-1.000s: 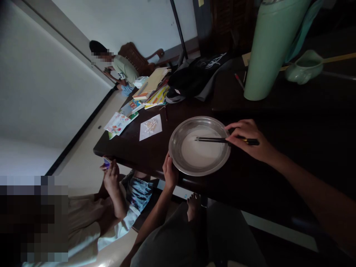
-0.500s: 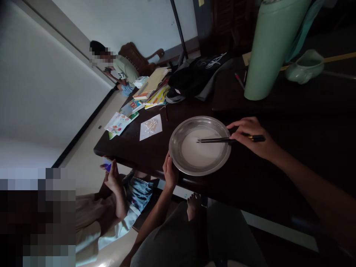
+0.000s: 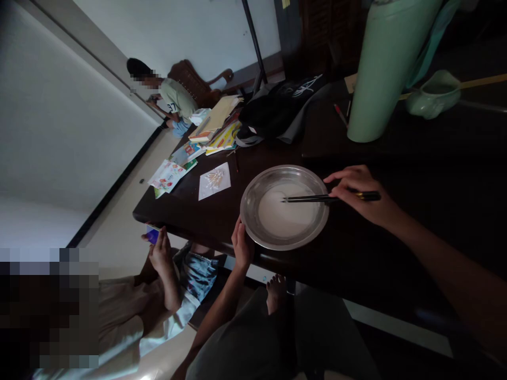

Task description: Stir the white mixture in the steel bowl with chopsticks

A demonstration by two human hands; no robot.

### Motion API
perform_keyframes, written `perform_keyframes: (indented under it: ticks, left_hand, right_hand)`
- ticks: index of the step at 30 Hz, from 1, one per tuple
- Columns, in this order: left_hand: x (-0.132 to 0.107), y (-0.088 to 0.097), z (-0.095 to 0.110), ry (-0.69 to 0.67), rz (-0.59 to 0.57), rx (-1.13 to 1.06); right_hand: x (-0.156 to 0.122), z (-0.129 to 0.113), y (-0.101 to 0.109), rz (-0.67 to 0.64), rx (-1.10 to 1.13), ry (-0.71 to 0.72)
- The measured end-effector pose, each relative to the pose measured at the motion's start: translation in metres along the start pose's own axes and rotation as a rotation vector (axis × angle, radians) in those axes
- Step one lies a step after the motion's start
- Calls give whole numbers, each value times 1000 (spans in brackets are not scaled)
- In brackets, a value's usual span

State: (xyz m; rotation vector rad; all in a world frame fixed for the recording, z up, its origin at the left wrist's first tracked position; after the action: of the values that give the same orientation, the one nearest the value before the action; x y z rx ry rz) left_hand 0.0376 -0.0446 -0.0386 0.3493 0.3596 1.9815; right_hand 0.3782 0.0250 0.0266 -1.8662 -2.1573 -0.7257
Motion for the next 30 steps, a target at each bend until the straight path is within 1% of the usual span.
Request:
perform_keyframes:
  ticks: [2,4,6,9,11,13,15,17,18,19,21,24,26,28,30]
  left_hand:
    - [0,0,1,1,3,1]
    - [1,0,1,4,4,-5]
    - [1,-1,0,7,0,-16]
    - [1,-2,-2,7,-7,-35]
    - [1,-2,-3,15,-9,-41]
    - [0,-2,-4,29,-6,-40]
    - [0,-1,-4,34,0,-31]
    - [0,-1,-4,32,4,-18]
    - [0,-1,-4,32,5,-13]
    - [0,-1,-4,35,6,-8]
    - [0,-1,-4,43,13,-11]
    - [1,-1,-3,30,9,-22]
    - [1,-1,-2,24,5,-17]
    - [1,-1,-2,26,4,-8]
    - [1,0,-1,22,-3,-6]
  right_hand:
    - [2,-2,9,71,53,-16]
    - [1,-4,10,76,108,-35]
    - [-1,-2,2,11,126,-58]
    - [-5,3,-14,-110,92,-79]
    - [-6,5,-19,-139,48,-76]
    - [-4,5,-15,-100,0,-53]
    - [-1,2,-5,-8,-21,-30]
    - [1,-1,5,82,7,-26]
    - [1,-2,8,107,35,-29]
    - [1,-3,9,112,63,-33]
    - [-1,-3,4,69,93,-30]
    - [-5,0,-11,-48,48,-17]
    - [-6,2,-17,-92,-3,-14]
    - [-5,3,-15,-76,-42,-12]
    - [-2,1,-6,0,-54,-7]
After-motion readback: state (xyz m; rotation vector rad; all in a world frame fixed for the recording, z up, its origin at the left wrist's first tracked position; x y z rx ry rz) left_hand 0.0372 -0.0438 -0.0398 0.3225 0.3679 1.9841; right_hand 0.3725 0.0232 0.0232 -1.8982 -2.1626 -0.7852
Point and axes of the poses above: each hand's wrist, its own x-axis towards the middle knuckle, its own y-axis out of the back of the hand, z = x × y, the point moved 4 cm from there along x, towards the middle knuckle, and after that the axes turned 15 degrees about x, right-handed, at the moved point
